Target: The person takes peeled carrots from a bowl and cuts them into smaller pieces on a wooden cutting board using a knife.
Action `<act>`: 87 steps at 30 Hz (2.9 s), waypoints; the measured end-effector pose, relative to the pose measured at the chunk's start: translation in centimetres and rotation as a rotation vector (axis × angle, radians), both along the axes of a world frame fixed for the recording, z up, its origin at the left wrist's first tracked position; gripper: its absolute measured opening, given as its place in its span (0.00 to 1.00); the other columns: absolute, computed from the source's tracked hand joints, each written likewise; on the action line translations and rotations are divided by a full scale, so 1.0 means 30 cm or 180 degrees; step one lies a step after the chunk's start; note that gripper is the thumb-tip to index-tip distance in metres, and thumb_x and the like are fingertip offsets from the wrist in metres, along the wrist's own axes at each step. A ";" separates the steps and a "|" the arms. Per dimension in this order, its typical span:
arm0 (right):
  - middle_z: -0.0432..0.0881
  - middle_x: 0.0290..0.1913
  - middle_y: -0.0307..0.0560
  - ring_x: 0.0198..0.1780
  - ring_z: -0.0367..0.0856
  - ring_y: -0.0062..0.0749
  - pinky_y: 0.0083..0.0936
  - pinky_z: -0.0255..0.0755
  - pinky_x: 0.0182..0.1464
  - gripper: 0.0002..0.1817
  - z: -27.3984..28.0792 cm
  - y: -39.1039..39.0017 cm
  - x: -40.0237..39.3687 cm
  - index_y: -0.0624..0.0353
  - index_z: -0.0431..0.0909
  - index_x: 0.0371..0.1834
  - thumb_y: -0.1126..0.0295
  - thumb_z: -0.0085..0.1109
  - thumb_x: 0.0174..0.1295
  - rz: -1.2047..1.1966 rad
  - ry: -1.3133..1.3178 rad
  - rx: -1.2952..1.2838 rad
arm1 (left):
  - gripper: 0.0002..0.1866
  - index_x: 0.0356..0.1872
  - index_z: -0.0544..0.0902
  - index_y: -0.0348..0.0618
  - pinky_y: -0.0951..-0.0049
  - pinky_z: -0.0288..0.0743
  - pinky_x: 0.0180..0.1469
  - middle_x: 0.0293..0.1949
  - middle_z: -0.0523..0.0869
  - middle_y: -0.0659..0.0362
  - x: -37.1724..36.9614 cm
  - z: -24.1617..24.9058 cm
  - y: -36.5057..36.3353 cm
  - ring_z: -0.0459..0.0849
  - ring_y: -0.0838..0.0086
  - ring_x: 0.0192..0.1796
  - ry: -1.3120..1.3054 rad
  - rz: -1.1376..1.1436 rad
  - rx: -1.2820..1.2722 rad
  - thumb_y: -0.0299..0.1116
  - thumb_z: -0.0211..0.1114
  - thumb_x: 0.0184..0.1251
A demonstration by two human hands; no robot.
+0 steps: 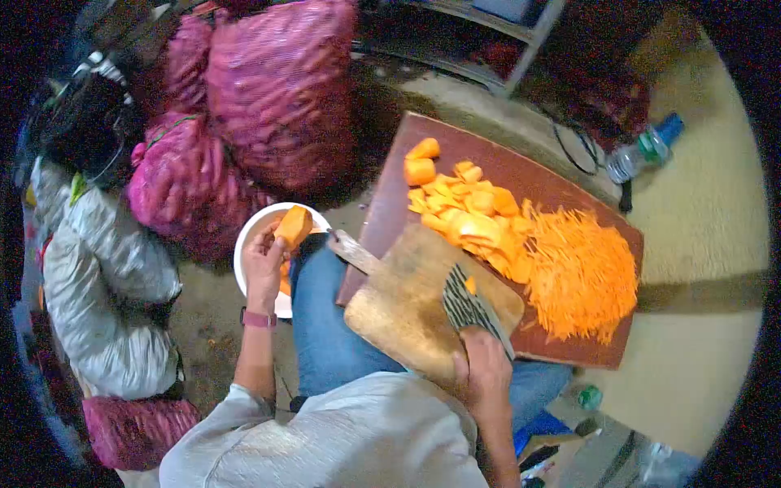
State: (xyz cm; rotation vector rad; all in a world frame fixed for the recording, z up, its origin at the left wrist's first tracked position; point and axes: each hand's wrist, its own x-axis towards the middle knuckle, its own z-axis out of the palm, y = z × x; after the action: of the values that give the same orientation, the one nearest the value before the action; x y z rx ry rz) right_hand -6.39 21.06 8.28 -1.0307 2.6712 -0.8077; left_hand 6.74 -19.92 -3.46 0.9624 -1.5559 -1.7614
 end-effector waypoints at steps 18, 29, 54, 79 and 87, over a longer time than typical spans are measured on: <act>0.80 0.57 0.63 0.61 0.79 0.64 0.52 0.75 0.63 0.25 -0.034 0.102 -0.032 0.63 0.75 0.66 0.73 0.70 0.66 -0.0064 -0.0334 0.0445 | 0.28 0.59 0.87 0.35 0.63 0.82 0.65 0.59 0.91 0.48 -0.167 0.127 0.533 0.89 0.59 0.61 -0.0110 -0.1426 -0.1969 0.27 0.87 0.56; 0.86 0.53 0.60 0.57 0.84 0.62 0.52 0.78 0.61 0.21 -0.049 0.141 -0.068 0.61 0.79 0.61 0.70 0.72 0.67 0.0012 -0.0067 0.0364 | 0.32 0.61 0.86 0.36 0.59 0.81 0.67 0.60 0.88 0.46 -0.224 0.138 0.614 0.87 0.52 0.62 -0.0095 -0.1587 -0.2441 0.31 0.89 0.54; 0.89 0.50 0.74 0.52 0.90 0.70 0.57 0.82 0.56 0.21 -0.001 -0.082 -0.375 0.61 0.80 0.70 0.65 0.57 0.78 -0.0292 -0.0465 0.0783 | 0.34 0.61 0.87 0.35 0.57 0.81 0.67 0.59 0.88 0.45 -0.197 0.138 0.574 0.86 0.51 0.62 -0.0149 -0.1725 -0.2472 0.38 0.89 0.55; 0.90 0.46 0.71 0.49 0.90 0.69 0.53 0.83 0.52 0.19 -0.087 0.022 -0.338 0.60 0.85 0.66 0.64 0.61 0.77 0.0014 -0.0160 0.0224 | 0.35 0.67 0.85 0.41 0.52 0.74 0.70 0.63 0.84 0.45 -0.184 0.128 0.535 0.80 0.48 0.67 -0.0164 -0.1810 -0.2595 0.48 0.84 0.62; 0.89 0.54 0.68 0.55 0.88 0.67 0.52 0.80 0.59 0.17 0.014 0.127 -0.056 0.69 0.85 0.60 0.70 0.64 0.75 -0.0225 -0.0075 0.0358 | 0.27 0.61 0.89 0.47 0.45 0.69 0.70 0.65 0.82 0.44 -0.051 0.110 0.209 0.78 0.46 0.72 -0.1419 -0.0962 -0.3528 0.49 0.80 0.65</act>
State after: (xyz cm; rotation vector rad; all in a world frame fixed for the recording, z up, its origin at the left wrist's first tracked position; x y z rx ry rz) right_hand -8.08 24.87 8.70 -0.9000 2.7117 -0.6687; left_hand 5.20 -13.66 -0.17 0.5458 -2.5947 -0.5627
